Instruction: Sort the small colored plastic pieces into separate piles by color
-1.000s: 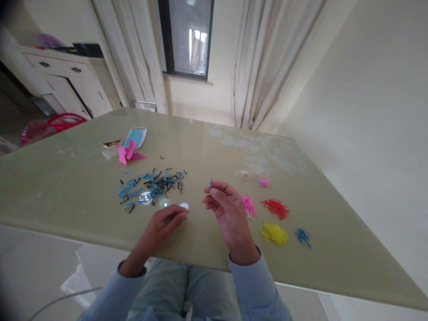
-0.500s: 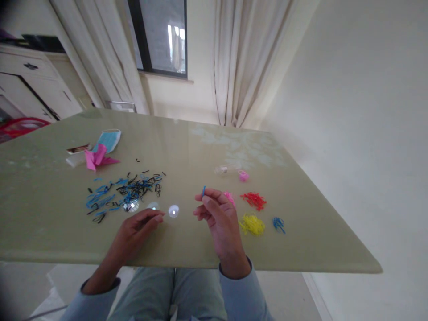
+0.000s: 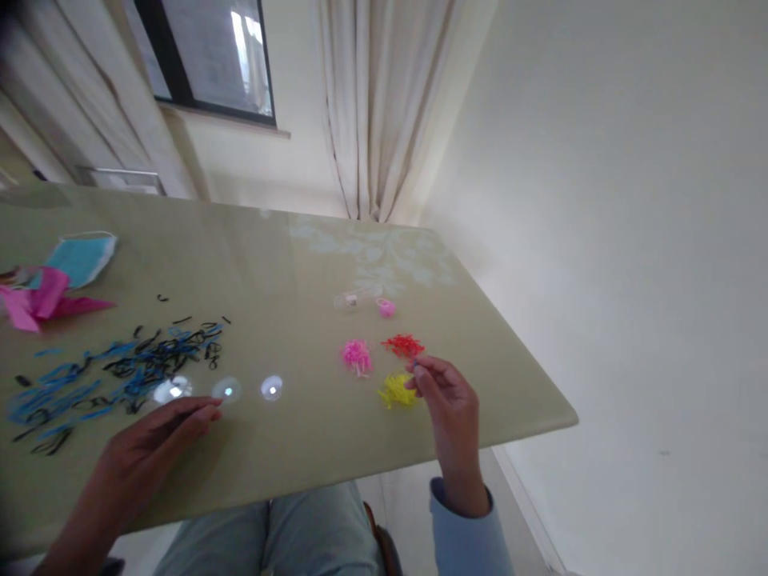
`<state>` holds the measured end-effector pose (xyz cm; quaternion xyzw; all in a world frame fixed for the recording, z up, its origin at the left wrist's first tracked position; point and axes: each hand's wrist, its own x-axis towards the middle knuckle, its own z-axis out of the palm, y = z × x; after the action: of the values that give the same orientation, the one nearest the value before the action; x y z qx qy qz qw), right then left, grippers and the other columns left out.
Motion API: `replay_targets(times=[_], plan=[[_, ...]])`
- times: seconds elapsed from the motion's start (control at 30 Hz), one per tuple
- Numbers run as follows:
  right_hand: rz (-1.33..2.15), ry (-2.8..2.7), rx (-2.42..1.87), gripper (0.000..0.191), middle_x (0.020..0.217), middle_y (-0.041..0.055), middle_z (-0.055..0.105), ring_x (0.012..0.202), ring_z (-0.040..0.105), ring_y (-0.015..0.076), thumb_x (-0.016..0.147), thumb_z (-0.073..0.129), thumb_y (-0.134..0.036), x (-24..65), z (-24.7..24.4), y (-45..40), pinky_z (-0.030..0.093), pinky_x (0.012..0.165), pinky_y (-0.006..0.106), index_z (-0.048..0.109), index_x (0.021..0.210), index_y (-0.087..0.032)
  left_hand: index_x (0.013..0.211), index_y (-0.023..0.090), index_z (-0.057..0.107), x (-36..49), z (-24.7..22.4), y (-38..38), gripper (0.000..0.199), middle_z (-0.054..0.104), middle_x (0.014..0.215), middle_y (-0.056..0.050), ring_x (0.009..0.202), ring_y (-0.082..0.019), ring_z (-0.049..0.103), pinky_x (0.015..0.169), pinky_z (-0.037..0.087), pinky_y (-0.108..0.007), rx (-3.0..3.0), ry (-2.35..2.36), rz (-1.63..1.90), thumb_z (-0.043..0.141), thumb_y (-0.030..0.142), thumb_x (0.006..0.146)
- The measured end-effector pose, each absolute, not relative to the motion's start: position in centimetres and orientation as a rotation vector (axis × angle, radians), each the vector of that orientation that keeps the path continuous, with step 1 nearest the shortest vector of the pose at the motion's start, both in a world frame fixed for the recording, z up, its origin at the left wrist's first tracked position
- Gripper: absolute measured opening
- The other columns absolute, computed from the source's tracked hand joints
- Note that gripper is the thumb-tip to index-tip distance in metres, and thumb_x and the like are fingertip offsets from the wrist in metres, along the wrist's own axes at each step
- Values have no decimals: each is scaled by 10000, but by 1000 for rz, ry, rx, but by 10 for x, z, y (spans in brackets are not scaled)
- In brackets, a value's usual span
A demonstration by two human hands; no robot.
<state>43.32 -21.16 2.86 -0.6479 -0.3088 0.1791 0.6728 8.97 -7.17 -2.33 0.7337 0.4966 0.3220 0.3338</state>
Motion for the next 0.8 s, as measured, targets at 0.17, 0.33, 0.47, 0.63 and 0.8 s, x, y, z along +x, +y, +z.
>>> replay_targets(times=[0.17,0.33,0.47,0.63,0.8], plan=[[60,-718,-1898,361,777,87,769,671,707,225,742,710,-492,491,9,-248,570,643,346,759,918,-181,885,283,771,89,-26,-72,335,788,912,-3,822,-228,730,700,592,-254,1947,1307,800,602,565,818],[-70,-886,-2111,395,782,93,776,655,710,236,795,610,-533,505,-5,-255,564,668,355,771,932,-199,904,284,772,90,-27,-75,335,789,943,6,857,-225,733,741,594,-260,1998,1343,799,585,555,840],[-133,-959,-2148,427,823,105,781,615,692,224,827,573,-570,504,-11,-251,562,647,350,762,937,-203,910,285,770,88,-29,-74,339,789,968,8,888,-229,734,760,594,-268,2037,1358,801,577,556,842],[-166,-962,-2156,469,838,122,772,611,682,221,839,560,-594,507,-15,-253,554,653,355,750,947,-179,950,285,757,89,-32,-73,345,786,992,1,899,-225,734,795,585,-276,2087,1355,738,579,561,846],[-296,-961,-2095,381,864,122,751,644,662,209,876,563,-494,494,-9,-259,539,651,342,739,945,-164,937,274,742,101,-27,-77,335,779,954,-26,859,-232,729,795,579,-293,2111,1365,797,566,546,850]])
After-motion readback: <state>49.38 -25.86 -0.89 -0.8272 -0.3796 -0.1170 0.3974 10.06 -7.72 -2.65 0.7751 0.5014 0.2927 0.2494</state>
